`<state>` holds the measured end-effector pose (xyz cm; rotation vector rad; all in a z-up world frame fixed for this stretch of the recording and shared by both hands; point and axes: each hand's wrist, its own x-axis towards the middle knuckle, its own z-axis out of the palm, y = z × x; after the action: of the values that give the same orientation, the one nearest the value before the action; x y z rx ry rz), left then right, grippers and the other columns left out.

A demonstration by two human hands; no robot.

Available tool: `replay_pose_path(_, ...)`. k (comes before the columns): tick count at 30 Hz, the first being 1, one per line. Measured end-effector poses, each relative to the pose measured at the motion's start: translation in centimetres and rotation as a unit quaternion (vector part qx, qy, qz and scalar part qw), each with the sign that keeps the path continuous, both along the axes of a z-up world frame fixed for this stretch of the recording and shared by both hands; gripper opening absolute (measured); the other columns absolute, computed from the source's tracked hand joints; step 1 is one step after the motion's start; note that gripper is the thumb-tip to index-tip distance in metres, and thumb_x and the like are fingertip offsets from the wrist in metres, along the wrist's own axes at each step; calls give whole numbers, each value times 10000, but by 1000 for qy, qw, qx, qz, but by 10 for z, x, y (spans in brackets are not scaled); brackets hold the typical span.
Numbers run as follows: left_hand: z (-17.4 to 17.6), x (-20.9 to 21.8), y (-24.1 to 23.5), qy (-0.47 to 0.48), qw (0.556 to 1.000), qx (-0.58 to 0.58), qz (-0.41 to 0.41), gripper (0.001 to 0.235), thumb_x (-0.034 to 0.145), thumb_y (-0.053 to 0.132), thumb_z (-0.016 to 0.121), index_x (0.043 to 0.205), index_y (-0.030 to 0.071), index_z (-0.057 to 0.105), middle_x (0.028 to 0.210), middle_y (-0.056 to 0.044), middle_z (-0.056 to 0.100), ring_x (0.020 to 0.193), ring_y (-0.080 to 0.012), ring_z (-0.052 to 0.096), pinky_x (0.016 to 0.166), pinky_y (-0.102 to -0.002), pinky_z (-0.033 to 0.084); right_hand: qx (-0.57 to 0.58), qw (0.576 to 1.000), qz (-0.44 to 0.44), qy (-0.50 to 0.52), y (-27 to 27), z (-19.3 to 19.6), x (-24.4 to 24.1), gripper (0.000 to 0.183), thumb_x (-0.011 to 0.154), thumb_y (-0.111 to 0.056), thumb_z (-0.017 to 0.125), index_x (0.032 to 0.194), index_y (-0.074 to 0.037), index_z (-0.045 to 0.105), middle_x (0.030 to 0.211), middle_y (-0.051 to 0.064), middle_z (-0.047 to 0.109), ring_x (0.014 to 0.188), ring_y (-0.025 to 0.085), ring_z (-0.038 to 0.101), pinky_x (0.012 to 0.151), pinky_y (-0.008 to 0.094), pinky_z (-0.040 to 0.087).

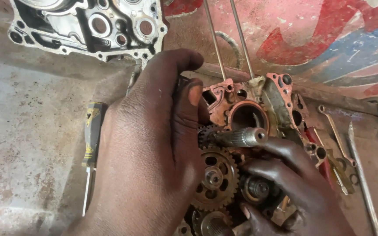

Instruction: Assembling internal components of a motorcycle engine crankcase by hand, specifically fitting gears and the shift drum.

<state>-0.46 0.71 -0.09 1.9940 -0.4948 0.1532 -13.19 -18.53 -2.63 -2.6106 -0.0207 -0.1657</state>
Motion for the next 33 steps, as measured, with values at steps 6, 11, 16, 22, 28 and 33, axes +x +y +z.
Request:
replay_pose_path(6,-6,-2,-4,-18,999,-17,-29,306,1040,215,388,1249,86,570,764,17,713,714,-186,691,686,-365,491,49,995,82,-3,-11,8,4,371,745,-188,840,1076,-93,702,1419,112,579,1295,226,664,1017,336,525)
replay_pose_path(11,-7,-5,-9,-4,1000,-6,-29,268,1026,192,419,1215,109,590,763,50,711,687,-162,688,645,-359,503,94,994,51,-2,-8,8,1,341,735,-151,881,1031,-98,720,1381,81,602,1283,208,651,1042,343,483)
replay_pose_path(16,-8,-6,-13,-10,1000,-4,-18,283,1024,209,435,1218,102,611,761,30,721,695,-193,707,654,-378,507,87,995,39,-21,-6,7,5,372,686,-150,905,993,-106,699,1344,81,624,1241,204,664,998,310,498)
replay_pose_path(22,-4,-4,-11,33,999,-1,-14,268,1005,236,445,1201,177,618,744,32,747,673,-216,740,622,-386,522,45,998,20,-34,6,4,8,417,618,-150,891,989,-123,702,1286,60,641,1196,203,673,996,309,490)
replay_pose_path(28,-3,-4,-9,-11,999,-11,-35,281,1012,241,412,1183,123,601,851,-46,733,813,-306,702,694,-437,490,-109,992,-9,-64,27,-3,16,942,368,-474,873,1247,-178,703,1335,106,600,1131,337,594,957,431,445)
replay_pose_path(33,-1,-7,-10,-26,997,-38,-58,266,1030,218,390,1155,96,592,861,-78,714,768,-290,684,699,-419,484,-181,981,-61,24,30,-4,21,729,409,-224,845,1126,-187,719,1318,104,555,1080,426,562,889,552,459)
